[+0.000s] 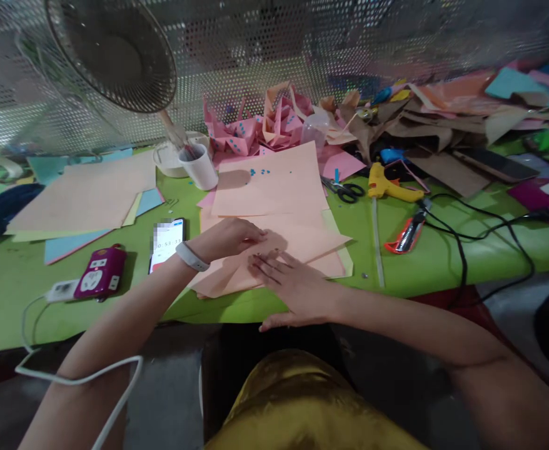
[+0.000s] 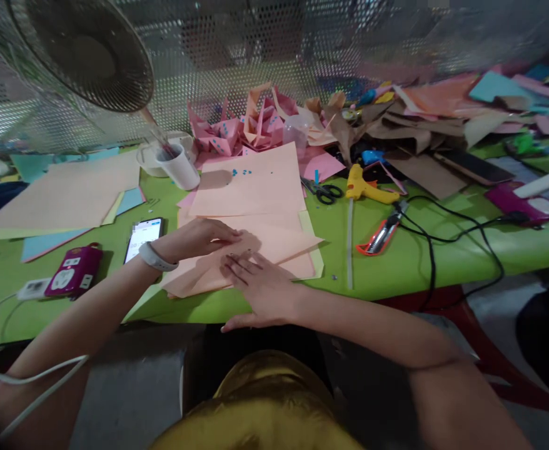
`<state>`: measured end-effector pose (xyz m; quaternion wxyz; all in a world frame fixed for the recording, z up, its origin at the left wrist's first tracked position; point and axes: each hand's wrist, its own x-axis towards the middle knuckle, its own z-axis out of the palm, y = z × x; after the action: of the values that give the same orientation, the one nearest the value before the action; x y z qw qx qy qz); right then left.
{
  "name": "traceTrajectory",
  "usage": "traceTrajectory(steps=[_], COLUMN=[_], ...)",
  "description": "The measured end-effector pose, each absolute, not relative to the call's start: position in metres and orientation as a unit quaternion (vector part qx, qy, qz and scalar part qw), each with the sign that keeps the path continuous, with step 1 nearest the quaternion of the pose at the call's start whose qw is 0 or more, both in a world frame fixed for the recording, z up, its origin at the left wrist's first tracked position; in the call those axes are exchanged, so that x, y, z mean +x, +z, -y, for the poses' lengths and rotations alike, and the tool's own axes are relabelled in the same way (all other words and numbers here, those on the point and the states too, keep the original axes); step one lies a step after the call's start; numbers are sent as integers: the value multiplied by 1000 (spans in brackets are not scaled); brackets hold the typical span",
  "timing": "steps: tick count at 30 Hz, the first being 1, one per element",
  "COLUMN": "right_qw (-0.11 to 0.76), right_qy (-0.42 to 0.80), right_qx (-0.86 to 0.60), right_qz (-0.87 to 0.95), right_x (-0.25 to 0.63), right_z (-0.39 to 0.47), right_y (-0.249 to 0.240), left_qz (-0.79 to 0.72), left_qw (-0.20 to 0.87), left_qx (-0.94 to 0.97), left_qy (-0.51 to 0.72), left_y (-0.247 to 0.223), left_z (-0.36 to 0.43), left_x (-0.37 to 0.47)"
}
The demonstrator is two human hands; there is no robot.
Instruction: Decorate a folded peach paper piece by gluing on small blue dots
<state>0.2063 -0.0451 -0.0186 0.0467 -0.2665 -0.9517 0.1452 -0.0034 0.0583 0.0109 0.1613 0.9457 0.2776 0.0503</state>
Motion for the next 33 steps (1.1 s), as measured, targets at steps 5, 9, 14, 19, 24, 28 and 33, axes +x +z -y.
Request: traceTrajectory(steps=[5, 9, 14, 19, 24, 28, 33], right_qw=[34, 52, 62, 46, 44, 63, 98], right_qy=[170, 163, 185, 145, 77, 17, -82], right_qx=[-226, -188, -198, -307, -413, -420, -269], right_qz=[958, 967, 961, 940, 907, 905, 955], right_x=[169, 148, 161, 229, 307, 321, 301], right_z=[56, 61, 59, 45, 28, 18, 3], right_y=[-13, -14, -14, -18, -26, -22, -22], left_qz=[-270, -272, -281, -272, -268, -278, -278], left_qw=[164, 168, 145, 128, 128, 131, 134], left_qx=[948, 946, 947, 951, 951, 946, 942], left_qy=[41, 48, 62, 72, 90, 104, 132], left_y=[13, 13, 7, 3, 0, 0, 7], left_z=[-60, -58, -52, -47, -44, -41, -38], left_x=[-3, -4, -7, -9, -10, -9, -6])
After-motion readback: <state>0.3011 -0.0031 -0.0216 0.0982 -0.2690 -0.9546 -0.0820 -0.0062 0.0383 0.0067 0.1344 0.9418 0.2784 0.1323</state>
